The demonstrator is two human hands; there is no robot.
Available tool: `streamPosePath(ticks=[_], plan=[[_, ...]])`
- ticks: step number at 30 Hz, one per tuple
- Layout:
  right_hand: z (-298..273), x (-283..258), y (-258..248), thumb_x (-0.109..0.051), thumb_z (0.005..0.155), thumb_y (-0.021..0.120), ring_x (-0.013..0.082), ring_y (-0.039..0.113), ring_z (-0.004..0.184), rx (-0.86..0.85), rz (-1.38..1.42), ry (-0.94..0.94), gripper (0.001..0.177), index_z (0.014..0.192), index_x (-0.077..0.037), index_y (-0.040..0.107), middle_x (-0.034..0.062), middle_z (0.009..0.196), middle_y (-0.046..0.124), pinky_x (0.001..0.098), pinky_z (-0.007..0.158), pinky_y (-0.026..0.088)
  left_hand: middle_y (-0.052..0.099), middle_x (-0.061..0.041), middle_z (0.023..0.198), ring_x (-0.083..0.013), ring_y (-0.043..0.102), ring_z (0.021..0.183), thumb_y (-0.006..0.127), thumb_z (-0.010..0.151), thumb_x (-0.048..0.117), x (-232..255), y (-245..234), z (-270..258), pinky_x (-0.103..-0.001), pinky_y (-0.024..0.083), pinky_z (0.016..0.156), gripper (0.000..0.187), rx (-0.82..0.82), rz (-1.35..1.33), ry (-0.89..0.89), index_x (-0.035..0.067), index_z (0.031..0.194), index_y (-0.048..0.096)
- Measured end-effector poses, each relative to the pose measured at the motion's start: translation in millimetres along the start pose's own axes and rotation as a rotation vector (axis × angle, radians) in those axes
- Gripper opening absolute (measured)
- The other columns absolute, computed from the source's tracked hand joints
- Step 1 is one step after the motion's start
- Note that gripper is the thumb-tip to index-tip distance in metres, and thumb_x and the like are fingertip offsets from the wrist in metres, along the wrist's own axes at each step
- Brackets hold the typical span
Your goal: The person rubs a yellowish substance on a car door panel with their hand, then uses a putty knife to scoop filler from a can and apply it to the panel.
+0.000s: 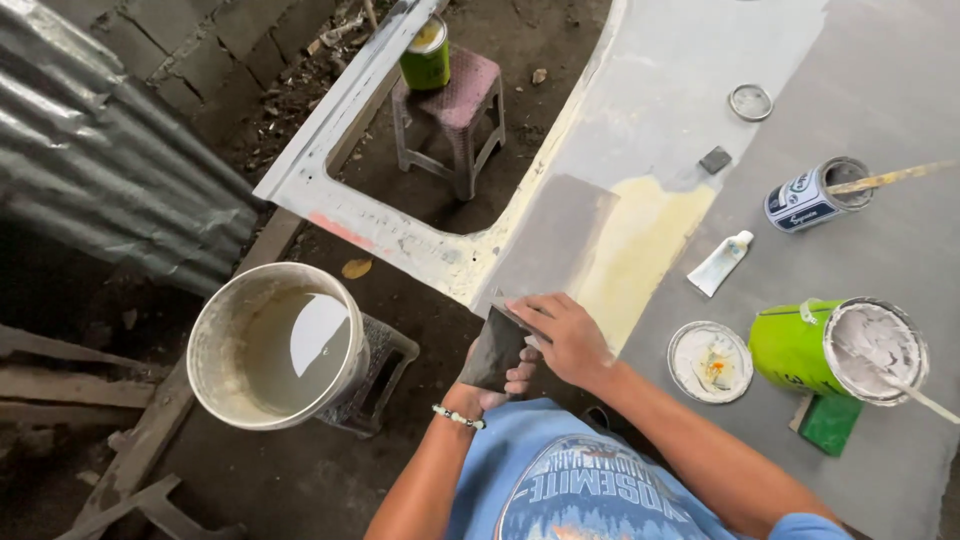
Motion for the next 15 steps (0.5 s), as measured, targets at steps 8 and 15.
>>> streamPosePath(ticks=[8, 15], plan=[[-2, 38, 8, -0.012, 0.082, 0.069, 0.0327, 0.064, 0.112, -0.057, -0.049, -0.014, 0.05, 0.131, -0.021, 0.069, 0.0079, 0.125, 0.071, 0.0473, 0.099, 0.05, 0.058, -0.011, 0.089, -0.0186, 0.048, 0.058, 0.045, 0.104, 0.038, -6, 19, -29, -0.031, 0.035, 0.044, 0.047, 0.001, 0.094, -0.106, 0.001, 0.13, 0.057], [13, -45, -27, -0.016, 0.085, 0.069, 0.0326, 0.064, 0.112, -0.06, 0.035, -0.259, 0.04, 0.124, -0.018, 0.069, 0.0108, 0.114, 0.072, 0.0476, 0.097, 0.049, 0.056, -0.008, 0.089, -0.0185, 0.048, 0.068, 0.047, 0.103, 0.033, -6, -1, -15, -0.031, 0.036, 0.053, 0.025, -0.232, -0.119, -0.147, 0.01, 0.111, 0.056]])
Point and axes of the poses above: each hand's wrist, its own z-axis towards the middle knuckle, its own y-axis out of the palm, x = y × z, the point moved 9 cm from there along z, towards the middle knuckle
